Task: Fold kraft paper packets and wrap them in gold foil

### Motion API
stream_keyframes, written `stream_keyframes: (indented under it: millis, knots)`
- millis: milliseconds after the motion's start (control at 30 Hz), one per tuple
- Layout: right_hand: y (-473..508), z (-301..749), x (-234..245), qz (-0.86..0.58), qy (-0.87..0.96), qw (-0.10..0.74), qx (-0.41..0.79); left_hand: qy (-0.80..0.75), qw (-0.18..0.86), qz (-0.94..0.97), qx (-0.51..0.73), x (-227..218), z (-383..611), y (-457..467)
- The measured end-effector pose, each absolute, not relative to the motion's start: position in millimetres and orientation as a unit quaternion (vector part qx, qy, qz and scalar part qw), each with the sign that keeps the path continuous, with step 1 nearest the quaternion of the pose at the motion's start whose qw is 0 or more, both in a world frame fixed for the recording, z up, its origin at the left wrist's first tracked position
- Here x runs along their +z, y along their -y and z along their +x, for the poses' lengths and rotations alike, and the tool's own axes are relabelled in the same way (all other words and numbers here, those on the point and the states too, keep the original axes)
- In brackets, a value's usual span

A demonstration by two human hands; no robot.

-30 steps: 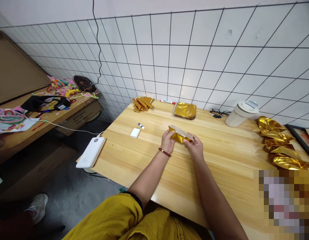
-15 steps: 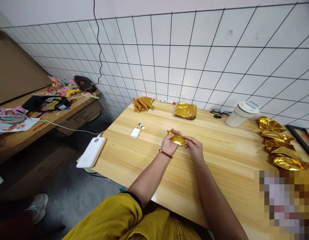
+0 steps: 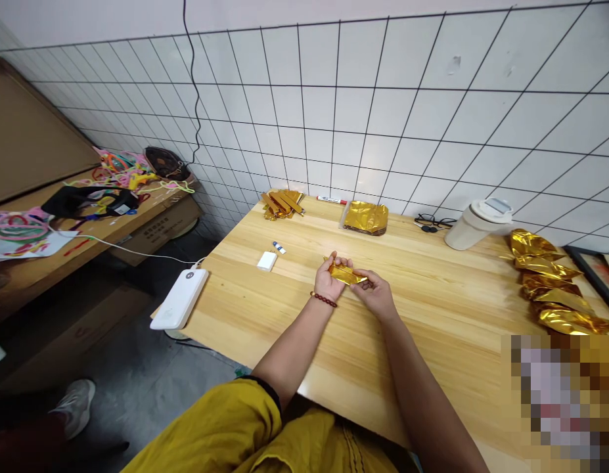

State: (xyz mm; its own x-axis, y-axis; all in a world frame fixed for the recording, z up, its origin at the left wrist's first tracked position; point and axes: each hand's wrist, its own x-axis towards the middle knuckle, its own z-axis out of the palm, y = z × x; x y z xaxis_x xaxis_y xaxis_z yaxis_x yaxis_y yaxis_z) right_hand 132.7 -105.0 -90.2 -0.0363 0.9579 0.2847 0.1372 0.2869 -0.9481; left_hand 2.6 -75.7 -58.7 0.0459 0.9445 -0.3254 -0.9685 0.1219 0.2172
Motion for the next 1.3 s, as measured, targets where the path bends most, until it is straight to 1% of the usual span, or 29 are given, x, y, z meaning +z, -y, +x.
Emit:
stream_keyframes:
  millis: [133, 300, 467, 667, 867, 1100, 1300]
  knots:
    - [102, 134, -92, -0.445, 0.63, 0.527, 0.357, -0.194, 0.719, -0.053, 0.666, -59, 3, 74]
    - [100, 136, -91, -0.44, 0.607, 0.566, 0.345, -0.186, 0.741, -0.047, 0.643, -60, 1, 75]
    - [100, 137, -86, -0.492, 0.484, 0.586, 0.425, -0.177, 0.751, 0.024, 0.636, -55, -1, 80]
    - [101, 139, -76, -0.47, 0.38, 0.63, 0.488, -0.139, 0.746, 0.186, 0.624, -53, 1, 88]
    - [98, 146, -71, -0.456, 0.308, 0.641, 0.534, -0.213, 0.698, 0.23, 0.643, -56, 8, 85]
    - [97, 146, -68, -0.417, 0.284, 0.674, 0.539, -0.325, 0.624, 0.253, 0.664, -62, 13, 81]
    - [98, 143, -71, -0.461, 0.316, 0.663, 0.498, -0.323, 0.661, 0.218, 0.641, -60, 11, 81]
